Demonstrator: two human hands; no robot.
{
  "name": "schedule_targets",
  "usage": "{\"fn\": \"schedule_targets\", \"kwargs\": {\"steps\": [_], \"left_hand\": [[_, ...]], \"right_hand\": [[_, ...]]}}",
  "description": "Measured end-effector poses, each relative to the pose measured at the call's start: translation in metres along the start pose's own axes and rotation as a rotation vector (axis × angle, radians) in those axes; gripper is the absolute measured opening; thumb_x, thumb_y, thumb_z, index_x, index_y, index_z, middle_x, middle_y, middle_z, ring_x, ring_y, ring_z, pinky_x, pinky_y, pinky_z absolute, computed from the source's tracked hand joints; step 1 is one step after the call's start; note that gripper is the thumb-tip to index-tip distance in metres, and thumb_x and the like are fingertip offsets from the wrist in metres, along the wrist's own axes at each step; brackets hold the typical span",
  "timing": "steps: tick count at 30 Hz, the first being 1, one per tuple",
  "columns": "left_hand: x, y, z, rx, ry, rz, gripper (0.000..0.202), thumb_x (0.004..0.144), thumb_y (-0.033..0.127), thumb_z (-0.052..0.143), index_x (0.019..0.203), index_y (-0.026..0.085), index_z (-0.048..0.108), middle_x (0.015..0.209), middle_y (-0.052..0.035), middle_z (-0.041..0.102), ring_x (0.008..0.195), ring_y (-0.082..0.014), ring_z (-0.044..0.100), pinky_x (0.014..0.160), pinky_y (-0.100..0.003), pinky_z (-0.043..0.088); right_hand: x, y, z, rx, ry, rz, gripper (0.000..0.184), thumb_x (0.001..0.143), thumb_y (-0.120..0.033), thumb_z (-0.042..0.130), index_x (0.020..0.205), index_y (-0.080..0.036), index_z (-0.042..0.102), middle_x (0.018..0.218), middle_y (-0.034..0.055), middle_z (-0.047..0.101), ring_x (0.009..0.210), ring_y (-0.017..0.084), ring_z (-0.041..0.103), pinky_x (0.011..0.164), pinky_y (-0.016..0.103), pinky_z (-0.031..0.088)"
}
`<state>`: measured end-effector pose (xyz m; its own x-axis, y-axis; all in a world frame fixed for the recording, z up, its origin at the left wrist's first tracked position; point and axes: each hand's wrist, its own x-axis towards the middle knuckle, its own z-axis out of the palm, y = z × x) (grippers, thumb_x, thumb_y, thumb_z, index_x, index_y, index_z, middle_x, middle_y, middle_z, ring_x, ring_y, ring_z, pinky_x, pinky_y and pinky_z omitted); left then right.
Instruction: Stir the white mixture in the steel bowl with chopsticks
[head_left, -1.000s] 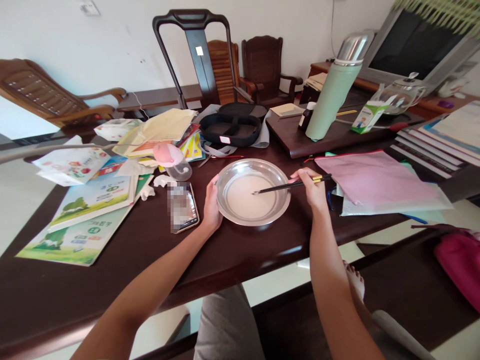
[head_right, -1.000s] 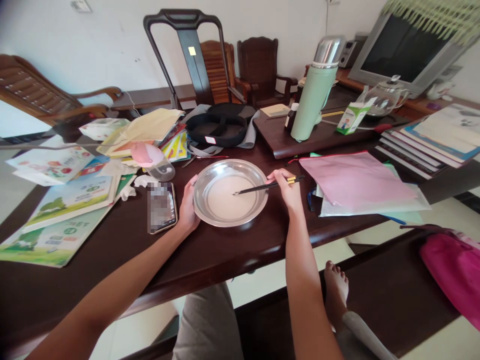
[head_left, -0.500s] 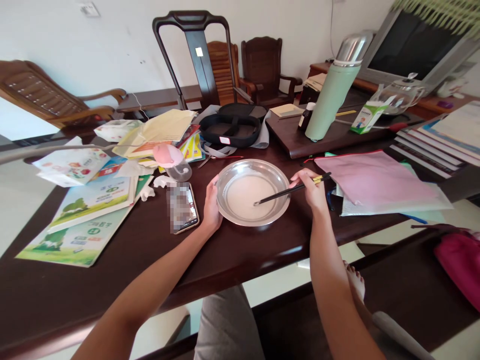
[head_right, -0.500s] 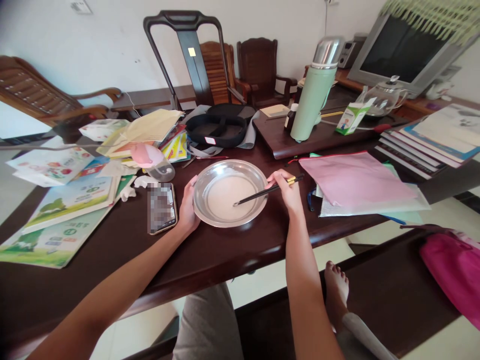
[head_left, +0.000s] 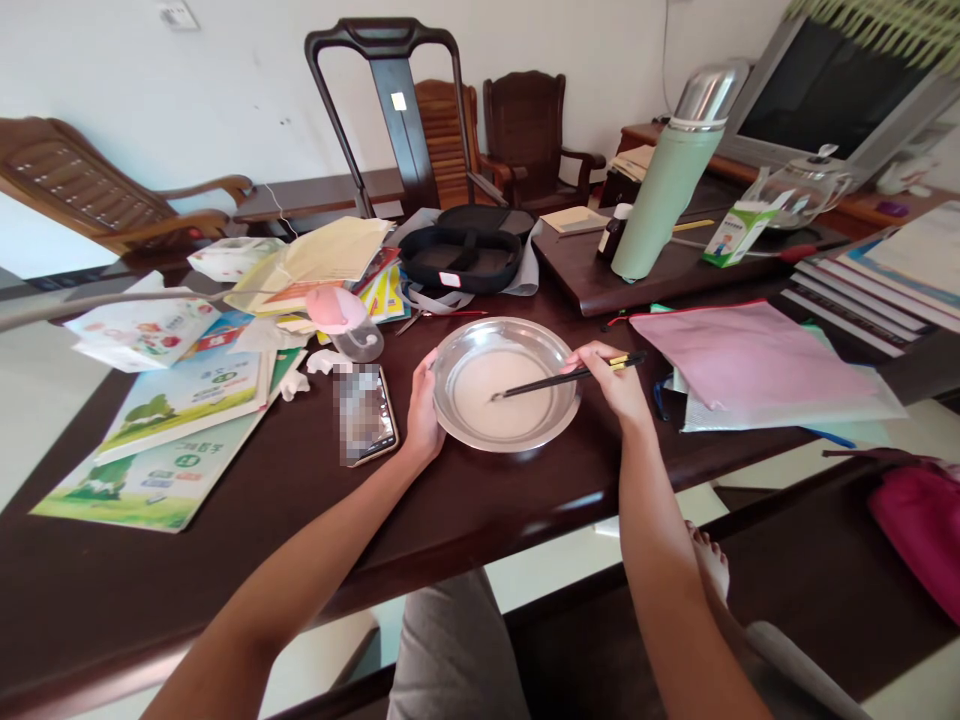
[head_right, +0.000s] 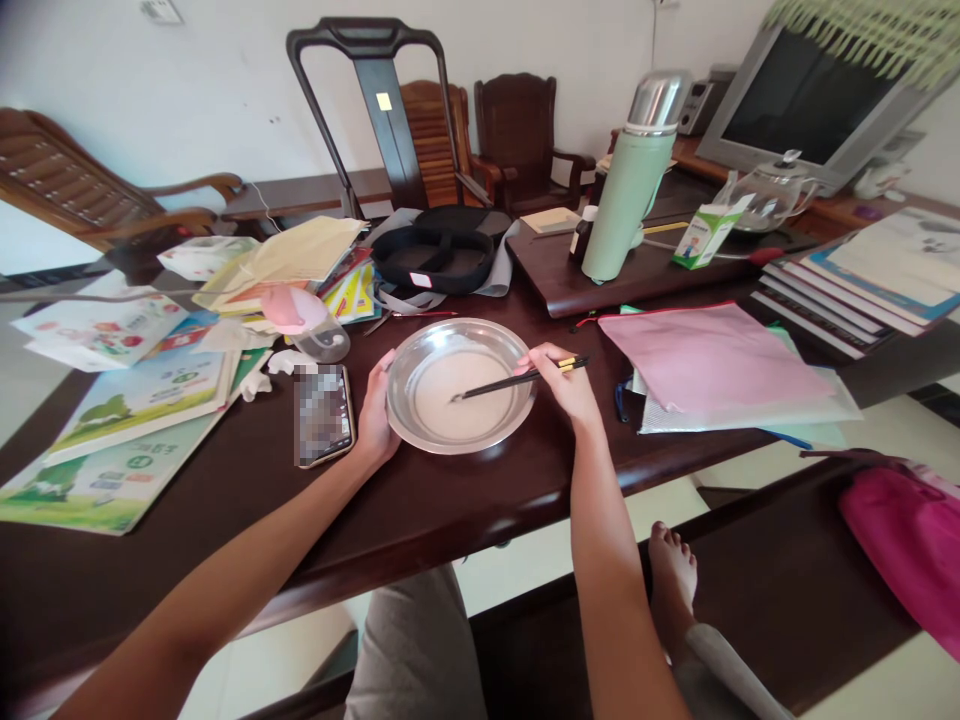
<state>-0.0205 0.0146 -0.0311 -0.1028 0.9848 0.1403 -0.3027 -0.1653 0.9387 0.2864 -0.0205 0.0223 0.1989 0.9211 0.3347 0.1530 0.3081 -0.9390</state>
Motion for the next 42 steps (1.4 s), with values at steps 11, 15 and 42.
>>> {"fn": "schedule_targets", "kwargs": {"steps": [11,15,42], "left_hand": [[-0.0002,0.0010,0.0000,-0.006,0.004,-0.010,0.069,0.088,0.080,0.084,0.133,0.028,0.075,0.161,-0.0113,0.071,0.157,-0.0362,0.060,0.133,-0.050,0.048],[0.0003,0.0016,0.0003,0.002,0.012,-0.011,0.070,0.086,0.081,0.084,0.130,0.028,0.076,0.159,-0.0112,0.072,0.157,-0.0364,0.060,0.133,-0.050,0.048],[-0.0001,0.0007,0.0008,-0.002,0.016,-0.004,0.070,0.086,0.081,0.084,0.132,0.028,0.076,0.158,-0.0114,0.072,0.155,-0.0362,0.062,0.130,-0.050,0.051]], "right_hand": [[0.0000,-0.0003,-0.0007,0.003,-0.019,0.008,0.060,0.086,-0.086,0.078,0.078,-0.027,0.080,0.068,0.0023,0.080,0.071,0.026,0.081,0.077,0.040,0.066],[0.0021,0.0009,-0.0034,-0.009,0.127,-0.024,0.058,0.089,-0.084,0.076,0.076,-0.027,0.079,0.065,0.0012,0.079,0.071,0.026,0.081,0.081,0.041,0.066],[0.0014,0.0040,-0.0035,0.025,0.094,-0.016,0.058,0.090,-0.083,0.076,0.074,-0.027,0.078,0.061,0.0005,0.076,0.061,0.024,0.077,0.072,0.040,0.065]]}}
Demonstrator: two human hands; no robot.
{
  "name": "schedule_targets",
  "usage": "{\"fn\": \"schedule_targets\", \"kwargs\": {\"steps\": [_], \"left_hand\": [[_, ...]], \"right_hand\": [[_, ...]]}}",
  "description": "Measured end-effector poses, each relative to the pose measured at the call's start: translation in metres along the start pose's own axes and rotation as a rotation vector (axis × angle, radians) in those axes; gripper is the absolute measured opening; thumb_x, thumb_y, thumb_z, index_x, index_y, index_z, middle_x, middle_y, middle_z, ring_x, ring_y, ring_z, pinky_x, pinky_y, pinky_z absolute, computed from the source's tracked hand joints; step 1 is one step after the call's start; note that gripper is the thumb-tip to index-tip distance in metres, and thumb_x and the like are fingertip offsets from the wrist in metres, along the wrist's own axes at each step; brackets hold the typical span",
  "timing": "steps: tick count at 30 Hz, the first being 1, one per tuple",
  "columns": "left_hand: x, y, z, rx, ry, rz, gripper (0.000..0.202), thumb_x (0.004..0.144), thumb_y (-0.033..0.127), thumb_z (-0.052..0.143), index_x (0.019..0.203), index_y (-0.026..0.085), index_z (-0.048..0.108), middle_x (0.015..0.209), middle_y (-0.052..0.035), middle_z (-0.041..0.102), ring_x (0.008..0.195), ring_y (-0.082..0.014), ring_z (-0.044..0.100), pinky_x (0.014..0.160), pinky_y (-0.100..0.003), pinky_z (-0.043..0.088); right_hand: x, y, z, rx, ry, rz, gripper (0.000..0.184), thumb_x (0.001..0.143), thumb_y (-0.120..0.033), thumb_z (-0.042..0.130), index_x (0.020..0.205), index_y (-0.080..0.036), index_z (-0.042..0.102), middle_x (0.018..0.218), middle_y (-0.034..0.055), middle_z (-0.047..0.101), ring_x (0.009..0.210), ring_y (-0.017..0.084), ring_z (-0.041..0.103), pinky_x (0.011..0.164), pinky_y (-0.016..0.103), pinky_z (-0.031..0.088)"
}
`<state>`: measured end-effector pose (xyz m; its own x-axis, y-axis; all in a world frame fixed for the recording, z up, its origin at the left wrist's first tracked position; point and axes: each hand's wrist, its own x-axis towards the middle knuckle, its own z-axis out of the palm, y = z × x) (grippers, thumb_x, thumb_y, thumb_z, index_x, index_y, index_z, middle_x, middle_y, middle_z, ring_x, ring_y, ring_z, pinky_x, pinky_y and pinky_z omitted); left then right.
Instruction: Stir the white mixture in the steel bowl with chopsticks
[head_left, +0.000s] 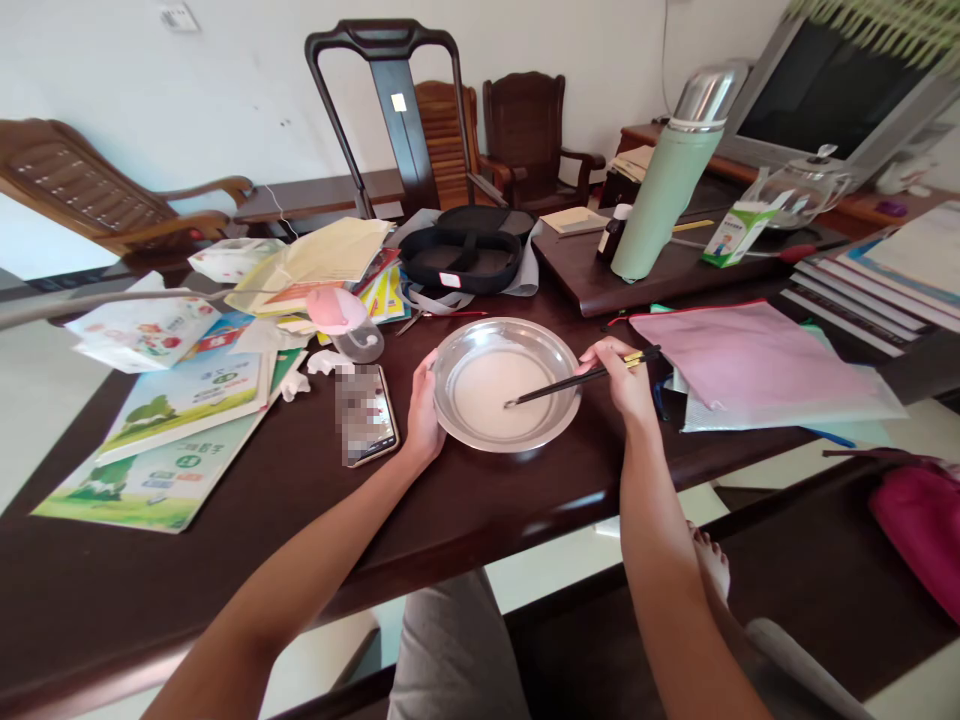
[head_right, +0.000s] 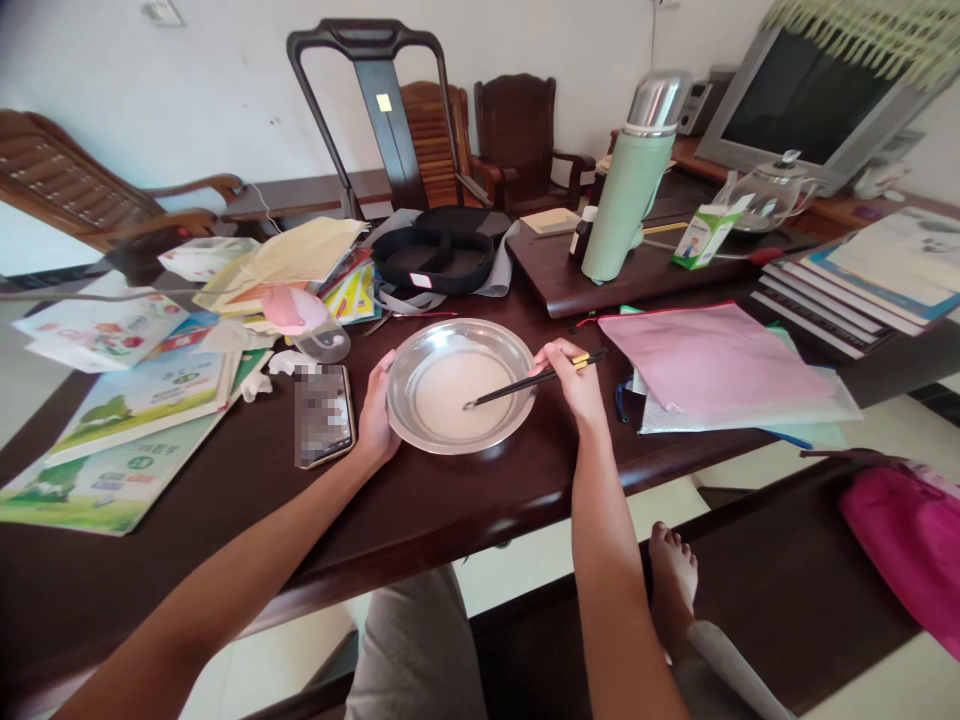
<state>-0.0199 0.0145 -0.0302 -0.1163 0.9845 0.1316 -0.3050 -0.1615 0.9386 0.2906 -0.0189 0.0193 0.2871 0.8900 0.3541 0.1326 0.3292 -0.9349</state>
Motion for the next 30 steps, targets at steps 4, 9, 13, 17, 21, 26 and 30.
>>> {"fn": "schedule_targets", "kwargs": {"steps": [4,9,13,17,21,26,30], "left_hand": [[0.0005,-0.0009,-0.0004,0.002,-0.006,0.009,0.065,0.089,0.079,0.083,0.130,0.028,0.076,0.157,-0.0113,0.072,0.154,-0.0361,0.062,0.130,-0.050,0.051],[0.0006,-0.0009,-0.0012,0.009,-0.011,-0.003,0.067,0.091,0.079,0.081,0.133,0.028,0.075,0.159,-0.0115,0.071,0.155,-0.0360,0.062,0.131,-0.050,0.050],[0.0005,0.0002,-0.0007,0.006,-0.011,-0.005,0.071,0.087,0.081,0.083,0.133,0.028,0.074,0.160,-0.0121,0.070,0.156,-0.0368,0.060,0.131,-0.051,0.050],[0.0002,0.0007,0.0001,-0.003,-0.010,-0.006,0.070,0.086,0.081,0.085,0.130,0.028,0.075,0.158,-0.0115,0.072,0.155,-0.0369,0.061,0.131,-0.051,0.050],[-0.0001,0.0005,0.0002,0.005,-0.002,-0.012,0.062,0.093,0.075,0.080,0.133,0.028,0.074,0.158,-0.0117,0.072,0.156,-0.0357,0.061,0.131,-0.050,0.050],[-0.0004,0.0012,0.0000,0.008,-0.014,-0.004,0.062,0.092,0.077,0.081,0.131,0.028,0.075,0.157,-0.0111,0.072,0.156,-0.0354,0.060,0.131,-0.050,0.049],[-0.0005,0.0016,0.0004,0.006,-0.016,0.004,0.067,0.090,0.079,0.082,0.133,0.028,0.074,0.156,-0.0114,0.072,0.156,-0.0357,0.061,0.131,-0.050,0.050]], "right_hand": [[-0.0005,-0.0031,0.0027,-0.046,-0.084,-0.026,0.058,0.087,-0.085,0.078,0.078,-0.028,0.083,0.076,0.0032,0.085,0.078,0.027,0.084,0.082,0.041,0.067],[0.0000,-0.0032,0.0006,-0.009,0.062,-0.019,0.060,0.089,-0.085,0.076,0.073,-0.027,0.078,0.060,0.0002,0.076,0.062,0.024,0.078,0.074,0.040,0.065],[-0.0015,-0.0056,0.0029,-0.001,-0.086,0.023,0.061,0.085,-0.087,0.079,0.077,-0.027,0.081,0.067,0.0022,0.081,0.069,0.027,0.082,0.074,0.040,0.066],[0.0004,-0.0043,0.0024,-0.029,-0.005,-0.011,0.058,0.086,-0.085,0.079,0.077,-0.027,0.080,0.072,0.0022,0.083,0.077,0.027,0.084,0.082,0.041,0.067],[0.0007,-0.0007,0.0007,-0.015,0.086,-0.001,0.058,0.090,-0.083,0.075,0.072,-0.028,0.074,0.058,-0.0002,0.074,0.061,0.025,0.077,0.074,0.041,0.064],[-0.0014,-0.0030,0.0049,-0.033,-0.075,0.011,0.058,0.086,-0.085,0.078,0.077,-0.028,0.079,0.072,0.0027,0.082,0.074,0.027,0.082,0.079,0.042,0.067],[-0.0004,-0.0029,0.0038,-0.033,0.050,-0.022,0.059,0.089,-0.085,0.076,0.074,-0.028,0.077,0.065,0.0012,0.078,0.069,0.026,0.080,0.081,0.042,0.066]]}}
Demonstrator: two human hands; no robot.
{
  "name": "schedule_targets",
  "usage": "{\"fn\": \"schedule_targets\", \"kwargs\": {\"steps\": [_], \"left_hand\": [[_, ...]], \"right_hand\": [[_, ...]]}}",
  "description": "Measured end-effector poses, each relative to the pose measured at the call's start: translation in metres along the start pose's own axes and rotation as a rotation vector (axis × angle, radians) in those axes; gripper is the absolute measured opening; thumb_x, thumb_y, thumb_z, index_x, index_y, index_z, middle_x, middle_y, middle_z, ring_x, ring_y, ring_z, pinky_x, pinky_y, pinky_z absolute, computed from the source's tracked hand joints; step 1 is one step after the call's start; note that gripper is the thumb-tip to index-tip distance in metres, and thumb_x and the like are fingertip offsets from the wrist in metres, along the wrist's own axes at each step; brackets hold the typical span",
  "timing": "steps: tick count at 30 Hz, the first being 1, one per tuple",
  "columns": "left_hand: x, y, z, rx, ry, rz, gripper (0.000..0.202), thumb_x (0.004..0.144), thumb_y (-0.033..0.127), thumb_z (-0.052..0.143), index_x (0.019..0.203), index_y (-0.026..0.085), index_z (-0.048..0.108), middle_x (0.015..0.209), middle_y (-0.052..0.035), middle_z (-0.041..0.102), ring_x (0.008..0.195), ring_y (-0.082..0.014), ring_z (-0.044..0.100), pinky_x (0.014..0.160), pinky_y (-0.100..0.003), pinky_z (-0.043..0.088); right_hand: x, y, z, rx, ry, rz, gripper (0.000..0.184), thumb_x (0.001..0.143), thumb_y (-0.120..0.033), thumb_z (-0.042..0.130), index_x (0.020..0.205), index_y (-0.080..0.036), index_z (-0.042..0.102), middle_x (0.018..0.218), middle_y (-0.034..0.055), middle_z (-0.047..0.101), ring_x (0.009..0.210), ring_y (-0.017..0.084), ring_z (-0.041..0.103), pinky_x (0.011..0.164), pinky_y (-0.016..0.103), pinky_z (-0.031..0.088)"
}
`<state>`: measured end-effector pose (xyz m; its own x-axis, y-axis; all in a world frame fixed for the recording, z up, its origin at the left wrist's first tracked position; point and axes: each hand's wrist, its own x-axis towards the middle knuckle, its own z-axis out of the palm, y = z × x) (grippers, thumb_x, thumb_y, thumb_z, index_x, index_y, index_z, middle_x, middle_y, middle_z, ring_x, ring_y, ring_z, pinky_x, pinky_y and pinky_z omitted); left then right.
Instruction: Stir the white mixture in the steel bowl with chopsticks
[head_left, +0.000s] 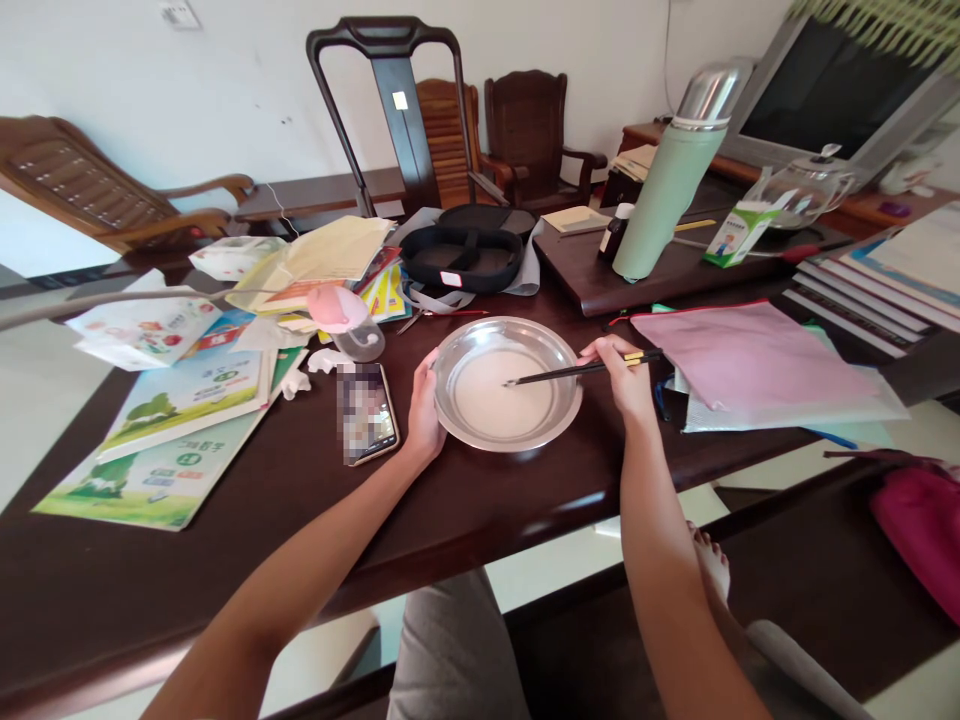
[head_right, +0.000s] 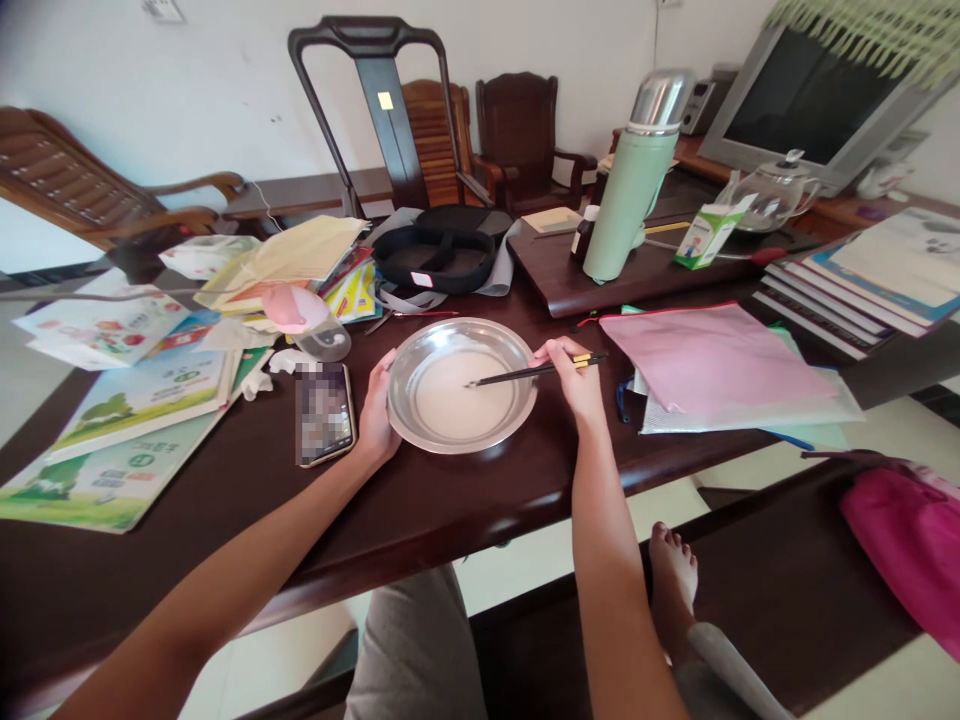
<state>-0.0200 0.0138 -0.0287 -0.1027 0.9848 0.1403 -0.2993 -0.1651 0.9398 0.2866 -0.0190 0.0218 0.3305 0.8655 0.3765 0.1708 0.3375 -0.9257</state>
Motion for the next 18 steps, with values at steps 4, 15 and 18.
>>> {"fn": "schedule_targets", "kwargs": {"steps": [4,15,18], "left_hand": [[-0.0001,0.0003,0.0005,-0.013,0.011,-0.013,0.072,0.085,0.082,0.085,0.133,0.028,0.074,0.157,-0.0113,0.072,0.154,-0.0363,0.062,0.130,-0.050,0.051],[0.0002,0.0001,0.0000,-0.006,0.005,-0.015,0.063,0.092,0.075,0.082,0.135,0.030,0.073,0.155,-0.0112,0.073,0.152,-0.0357,0.064,0.127,-0.049,0.053],[0.0003,-0.0002,0.0000,-0.005,-0.002,-0.008,0.060,0.094,0.073,0.080,0.135,0.029,0.073,0.154,-0.0112,0.074,0.152,-0.0354,0.065,0.128,-0.050,0.053]], "right_hand": [[-0.0008,-0.0004,0.0003,0.011,-0.062,0.036,0.062,0.089,-0.087,0.074,0.073,-0.027,0.074,0.059,0.0008,0.074,0.062,0.025,0.077,0.071,0.040,0.065],[-0.0008,0.0020,-0.0006,0.025,-0.062,0.039,0.060,0.088,-0.086,0.075,0.073,-0.028,0.076,0.059,0.0004,0.075,0.061,0.025,0.077,0.071,0.041,0.065],[-0.0007,0.0007,0.0008,-0.007,-0.134,0.031,0.060,0.086,-0.087,0.077,0.078,-0.028,0.079,0.067,0.0013,0.079,0.071,0.027,0.081,0.079,0.043,0.068]]}}
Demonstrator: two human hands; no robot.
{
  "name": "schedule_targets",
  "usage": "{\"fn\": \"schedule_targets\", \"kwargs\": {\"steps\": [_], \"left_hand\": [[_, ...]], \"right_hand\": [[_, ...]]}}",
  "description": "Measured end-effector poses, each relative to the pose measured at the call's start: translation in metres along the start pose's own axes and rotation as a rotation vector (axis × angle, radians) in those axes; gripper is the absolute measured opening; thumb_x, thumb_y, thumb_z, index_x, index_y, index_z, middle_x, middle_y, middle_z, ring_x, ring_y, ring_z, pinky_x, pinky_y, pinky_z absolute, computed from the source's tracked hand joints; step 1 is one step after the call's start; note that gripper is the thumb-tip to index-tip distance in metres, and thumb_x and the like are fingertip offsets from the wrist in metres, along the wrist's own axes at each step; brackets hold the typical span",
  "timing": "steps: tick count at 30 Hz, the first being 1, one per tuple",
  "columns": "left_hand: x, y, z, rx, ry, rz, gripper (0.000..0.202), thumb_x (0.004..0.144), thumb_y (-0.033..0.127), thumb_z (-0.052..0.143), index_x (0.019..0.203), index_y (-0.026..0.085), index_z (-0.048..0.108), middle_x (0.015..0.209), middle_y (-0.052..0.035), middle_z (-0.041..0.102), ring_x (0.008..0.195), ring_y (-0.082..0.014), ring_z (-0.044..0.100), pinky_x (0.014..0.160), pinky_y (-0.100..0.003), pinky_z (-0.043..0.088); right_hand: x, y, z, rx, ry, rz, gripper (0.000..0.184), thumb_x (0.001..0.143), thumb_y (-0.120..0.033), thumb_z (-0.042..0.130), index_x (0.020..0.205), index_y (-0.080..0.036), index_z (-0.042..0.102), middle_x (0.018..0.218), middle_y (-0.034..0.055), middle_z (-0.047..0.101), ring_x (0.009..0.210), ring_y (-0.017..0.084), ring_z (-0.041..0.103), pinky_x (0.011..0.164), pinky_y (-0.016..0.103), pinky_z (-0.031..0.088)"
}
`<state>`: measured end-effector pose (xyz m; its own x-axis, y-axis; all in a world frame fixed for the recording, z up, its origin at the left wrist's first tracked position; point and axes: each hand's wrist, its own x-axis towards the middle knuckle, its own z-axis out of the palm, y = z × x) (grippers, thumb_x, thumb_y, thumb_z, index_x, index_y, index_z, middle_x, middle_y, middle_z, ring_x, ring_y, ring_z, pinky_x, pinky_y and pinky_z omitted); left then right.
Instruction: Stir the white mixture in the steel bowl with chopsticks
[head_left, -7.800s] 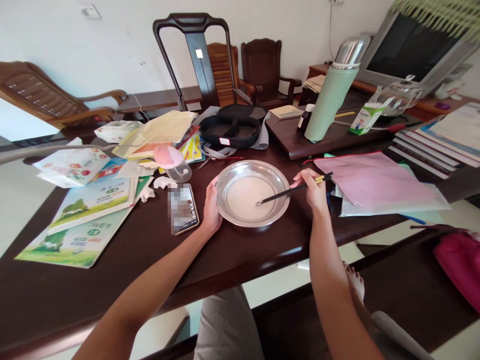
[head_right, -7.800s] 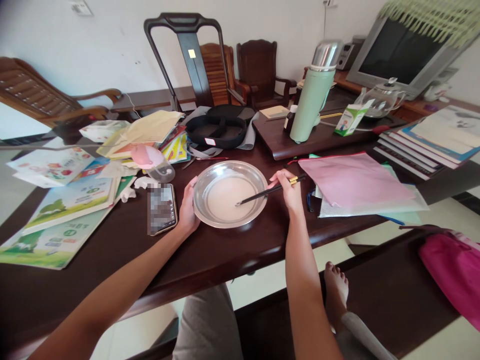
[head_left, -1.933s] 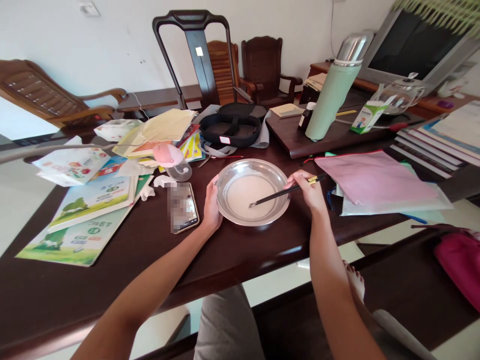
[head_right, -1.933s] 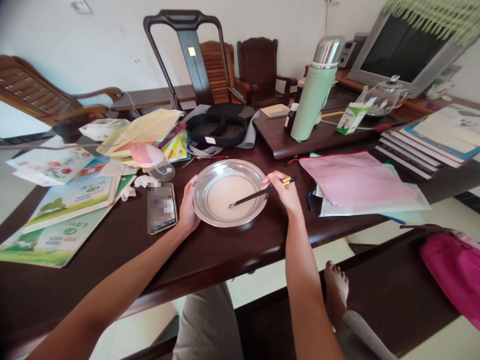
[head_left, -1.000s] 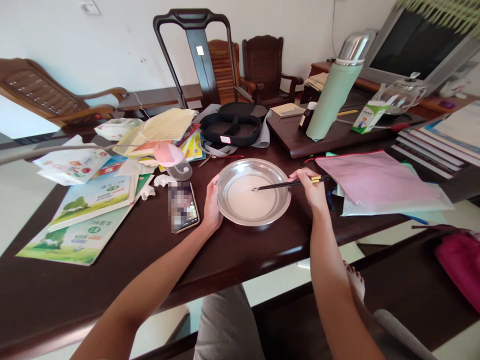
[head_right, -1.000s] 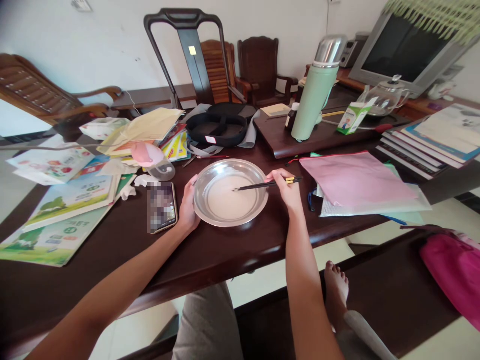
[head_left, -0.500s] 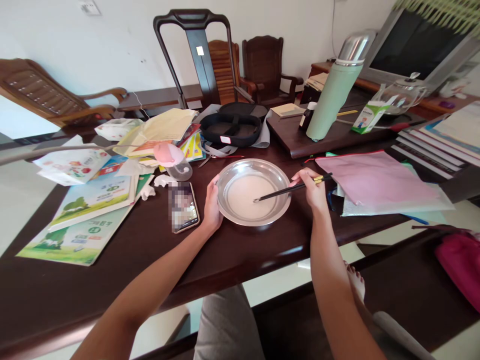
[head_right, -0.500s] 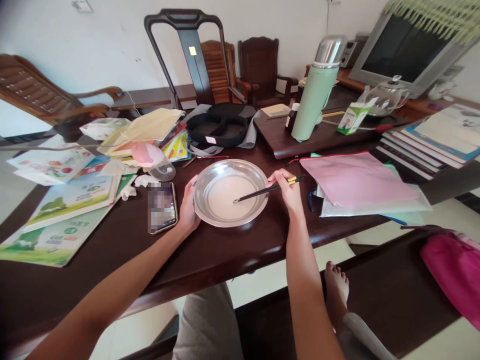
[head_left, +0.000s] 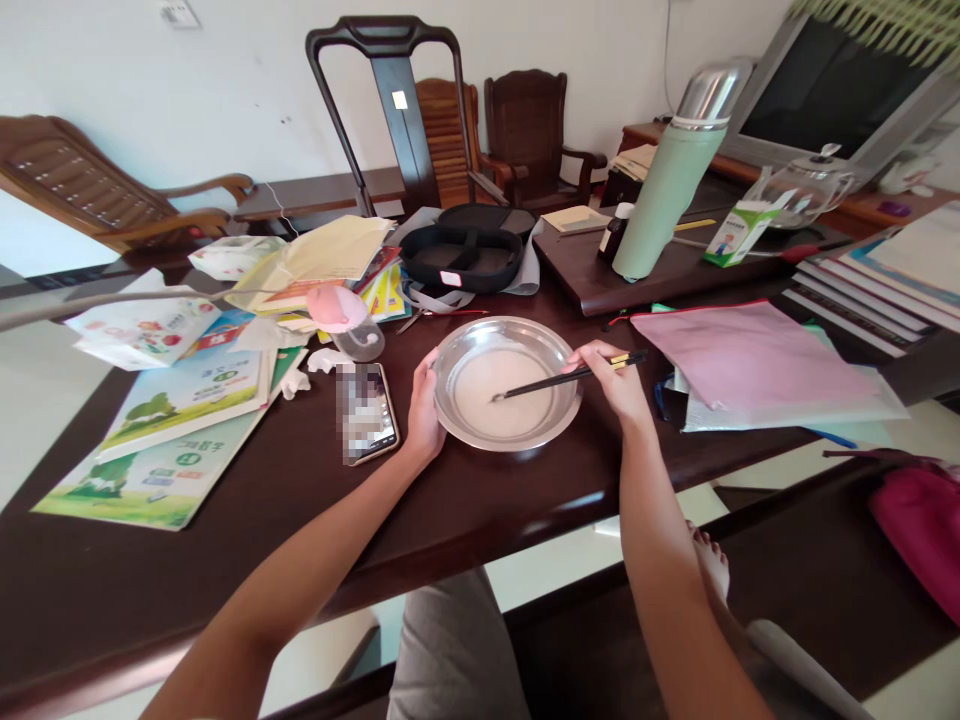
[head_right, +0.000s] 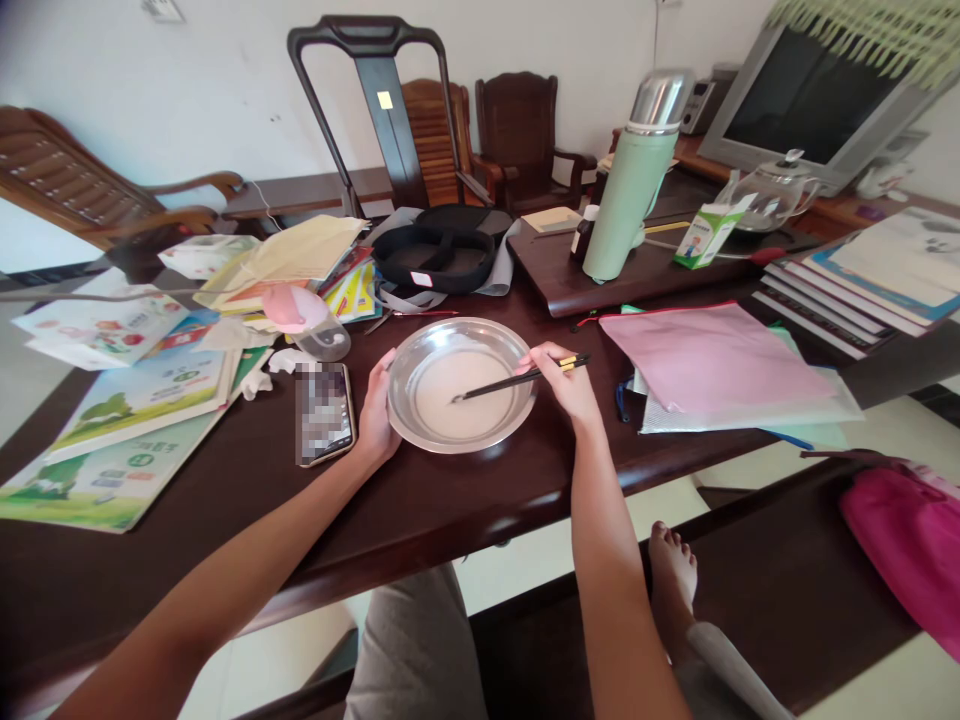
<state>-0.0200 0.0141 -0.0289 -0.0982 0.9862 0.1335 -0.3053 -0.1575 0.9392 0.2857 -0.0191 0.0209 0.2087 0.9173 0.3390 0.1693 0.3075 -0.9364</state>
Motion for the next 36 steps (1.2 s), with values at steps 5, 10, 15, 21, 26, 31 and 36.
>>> {"fn": "schedule_targets", "kwargs": {"steps": [5,10,15,21,26,31,36], "left_hand": [[-0.0002,0.0000,0.0000,-0.002,0.011,-0.005,0.066,0.090,0.076,0.083,0.135,0.029,0.073,0.155,-0.0111,0.074,0.153,-0.0357,0.064,0.129,-0.050,0.052],[-0.0002,0.0000,0.0005,-0.004,0.016,-0.006,0.068,0.087,0.079,0.084,0.133,0.029,0.075,0.156,-0.0112,0.073,0.153,-0.0363,0.063,0.129,-0.049,0.052],[-0.0002,0.0001,0.0008,0.008,0.007,-0.002,0.062,0.093,0.075,0.080,0.133,0.028,0.074,0.155,-0.0116,0.073,0.155,-0.0355,0.062,0.130,-0.050,0.051],[-0.0003,0.0007,0.0004,-0.002,0.013,-0.012,0.063,0.091,0.075,0.082,0.133,0.029,0.074,0.156,-0.0108,0.073,0.153,-0.0355,0.063,0.129,-0.049,0.052],[-0.0005,0.0011,0.0001,-0.008,0.011,-0.016,0.068,0.088,0.077,0.085,0.134,0.029,0.074,0.156,-0.0110,0.073,0.153,-0.0363,0.063,0.129,-0.050,0.052],[-0.0006,0.0016,0.0000,-0.019,0.009,-0.017,0.070,0.086,0.078,0.087,0.135,0.029,0.074,0.156,-0.0103,0.073,0.152,-0.0363,0.064,0.128,-0.050,0.053],[-0.0018,0.0052,0.0019,-0.059,0.011,-0.051,0.082,0.075,0.083,0.093,0.133,0.029,0.075,0.151,-0.0072,0.075,0.150,-0.0370,0.064,0.126,-0.047,0.054]], "right_hand": [[0.0013,0.0006,-0.0028,0.002,0.145,-0.014,0.060,0.091,-0.085,0.073,0.073,-0.028,0.075,0.060,0.0002,0.074,0.066,0.026,0.079,0.077,0.042,0.067],[-0.0009,-0.0013,-0.0005,0.023,-0.005,0.002,0.060,0.087,-0.086,0.077,0.076,-0.027,0.078,0.067,0.0022,0.080,0.070,0.027,0.081,0.075,0.041,0.066],[0.0013,-0.0002,-0.0027,0.008,0.125,-0.022,0.059,0.088,-0.085,0.076,0.074,-0.028,0.078,0.065,0.0010,0.079,0.068,0.026,0.080,0.080,0.042,0.066],[0.0006,0.0004,-0.0015,0.021,0.006,0.014,0.059,0.085,-0.086,0.078,0.076,-0.028,0.079,0.061,0.0011,0.075,0.068,0.028,0.081,0.075,0.042,0.066],[0.0009,0.0002,-0.0031,0.005,0.142,-0.011,0.057,0.089,-0.083,0.076,0.074,-0.028,0.076,0.061,0.0000,0.075,0.065,0.025,0.077,0.078,0.042,0.066],[-0.0015,-0.0013,-0.0016,0.045,0.001,0.025,0.060,0.086,-0.086,0.078,0.074,-0.027,0.077,0.064,0.0017,0.078,0.065,0.026,0.078,0.073,0.041,0.065],[-0.0002,-0.0042,-0.0046,0.014,0.062,-0.011,0.060,0.086,-0.087,0.079,0.078,-0.027,0.082,0.077,0.0027,0.085,0.082,0.024,0.084,0.088,0.038,0.064]]}}
